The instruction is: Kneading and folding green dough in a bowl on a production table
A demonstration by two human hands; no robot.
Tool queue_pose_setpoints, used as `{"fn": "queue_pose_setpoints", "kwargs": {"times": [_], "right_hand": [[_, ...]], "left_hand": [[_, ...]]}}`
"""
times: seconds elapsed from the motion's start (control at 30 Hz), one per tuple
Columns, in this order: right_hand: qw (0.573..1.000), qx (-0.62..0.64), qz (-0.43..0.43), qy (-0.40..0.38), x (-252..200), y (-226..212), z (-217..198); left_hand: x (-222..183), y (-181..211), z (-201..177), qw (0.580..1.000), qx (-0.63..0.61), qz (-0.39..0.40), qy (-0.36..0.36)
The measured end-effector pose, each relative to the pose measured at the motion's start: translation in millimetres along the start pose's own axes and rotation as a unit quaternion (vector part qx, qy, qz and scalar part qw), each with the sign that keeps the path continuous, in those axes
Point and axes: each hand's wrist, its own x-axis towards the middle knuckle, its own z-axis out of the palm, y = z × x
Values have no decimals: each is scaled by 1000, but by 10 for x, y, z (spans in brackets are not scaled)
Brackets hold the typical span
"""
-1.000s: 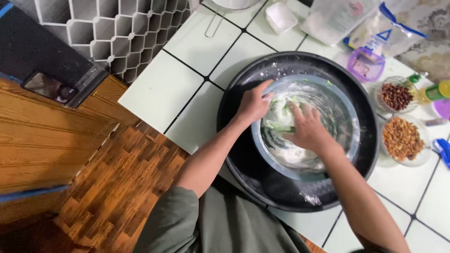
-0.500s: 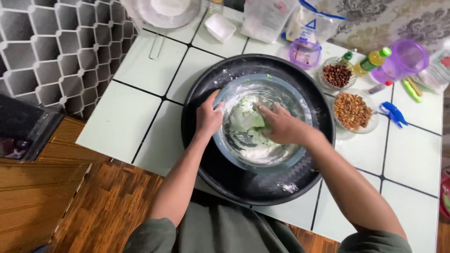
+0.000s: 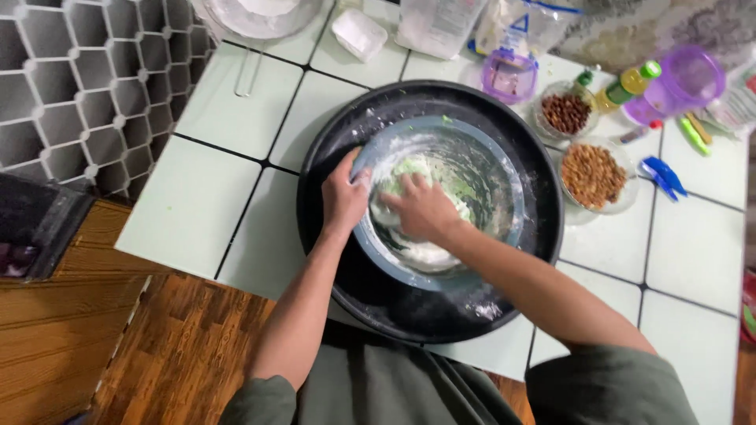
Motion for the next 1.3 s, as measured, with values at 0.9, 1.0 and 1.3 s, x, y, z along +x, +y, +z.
{"fn": "queue_pose_setpoints", "kwargs": {"times": [0.9,1.0,1.3], "right_hand": [[988,-21,-64,141,-55,-190,111],[994,40,-97,18,-112,-121,-278],[937,292,138,134,-420,654,-654]], "left_hand": [[0,37,-3,999,-22,17,-45],[17,-23,24,999,-23,12,-44],[120,-89,97,999,16,14,-35]]}}
